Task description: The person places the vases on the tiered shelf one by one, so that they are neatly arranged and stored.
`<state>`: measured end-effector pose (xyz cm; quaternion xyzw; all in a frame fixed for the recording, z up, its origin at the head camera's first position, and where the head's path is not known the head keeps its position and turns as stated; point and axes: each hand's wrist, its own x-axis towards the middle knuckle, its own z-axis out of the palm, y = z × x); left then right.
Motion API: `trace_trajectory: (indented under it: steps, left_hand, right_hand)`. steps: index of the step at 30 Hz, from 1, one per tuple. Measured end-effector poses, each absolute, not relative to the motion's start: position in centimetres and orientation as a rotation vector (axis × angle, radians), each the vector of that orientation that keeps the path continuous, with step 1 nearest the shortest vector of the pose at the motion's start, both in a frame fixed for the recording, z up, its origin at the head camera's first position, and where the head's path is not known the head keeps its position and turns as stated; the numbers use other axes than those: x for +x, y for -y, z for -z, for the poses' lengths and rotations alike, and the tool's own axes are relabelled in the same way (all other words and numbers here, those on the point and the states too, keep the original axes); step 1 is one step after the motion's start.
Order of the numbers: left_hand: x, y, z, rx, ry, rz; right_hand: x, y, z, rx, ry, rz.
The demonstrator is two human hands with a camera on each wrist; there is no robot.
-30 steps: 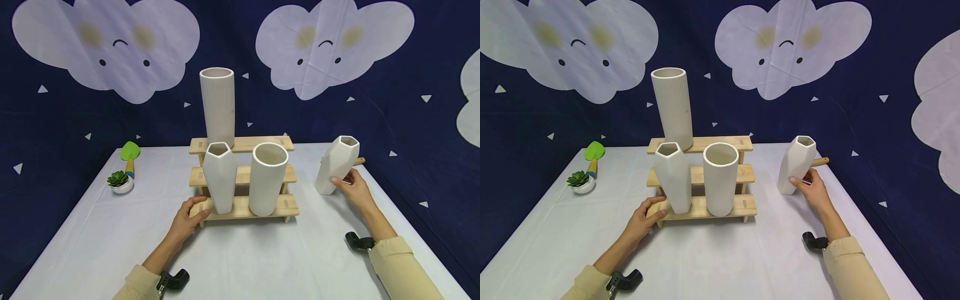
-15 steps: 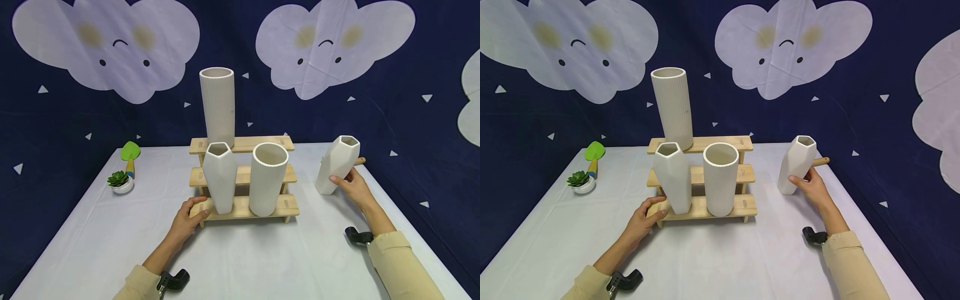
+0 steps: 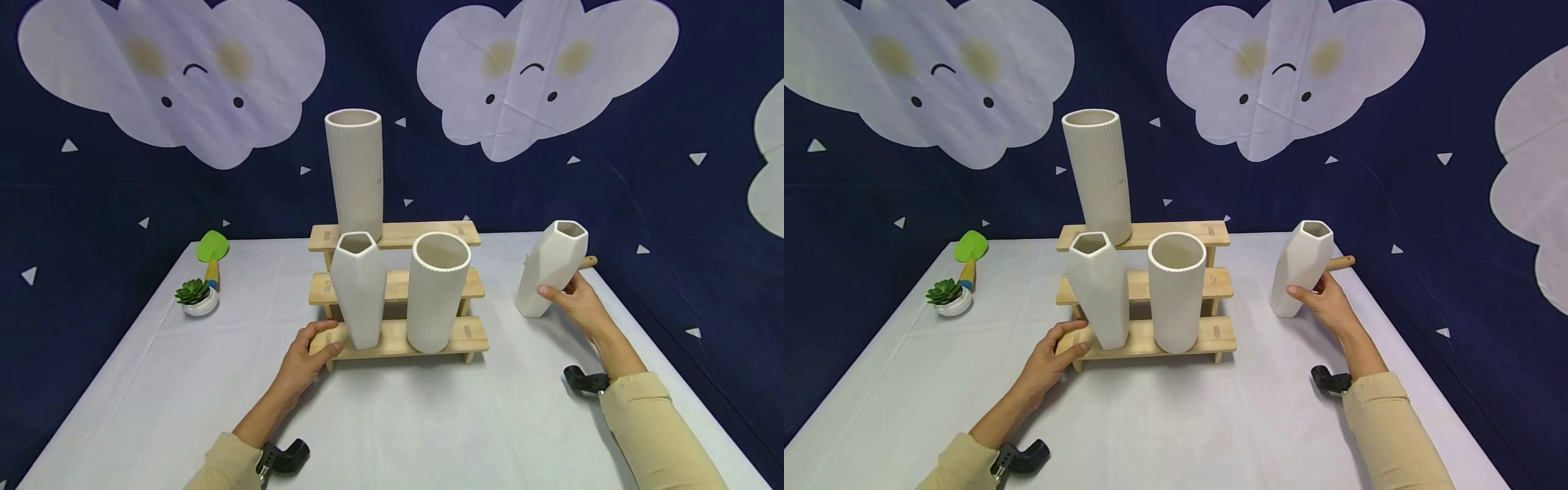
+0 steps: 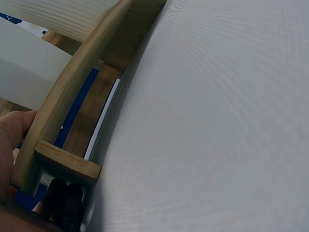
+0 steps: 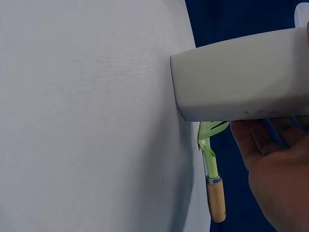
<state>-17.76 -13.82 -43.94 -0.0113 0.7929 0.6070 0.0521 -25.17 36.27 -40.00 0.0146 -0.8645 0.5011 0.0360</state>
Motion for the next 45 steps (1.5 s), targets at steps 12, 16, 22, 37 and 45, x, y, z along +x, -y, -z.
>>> trace_trajectory:
  steps: [12, 16, 22, 37, 45]
  left_hand:
    - [-17.7, 13.8, 43.9, -0.020, -2.403, -1.867]
    - [-17.6, 13.8, 43.9, -0.019, -2.404, -1.865]
    - [-17.7, 13.8, 43.9, -0.024, -2.402, -1.863]
    - [-17.9, 13.9, 44.1, -0.038, -2.390, -1.850]
    - [-17.7, 13.8, 43.9, -0.034, -2.400, -1.845]
  right_hand:
    - [-24.8, -36.1, 40.1, 0.054, 2.594, -1.538]
    - [-24.7, -36.0, 40.1, 0.073, 2.566, -1.549]
    - [-24.5, -35.8, 40.1, 0.097, 2.543, -1.549]
    - [-23.6, -35.1, 39.3, 0.031, 2.518, -1.546]
    - [-22.8, -34.2, 37.7, 0.026, 2.532, -1.488]
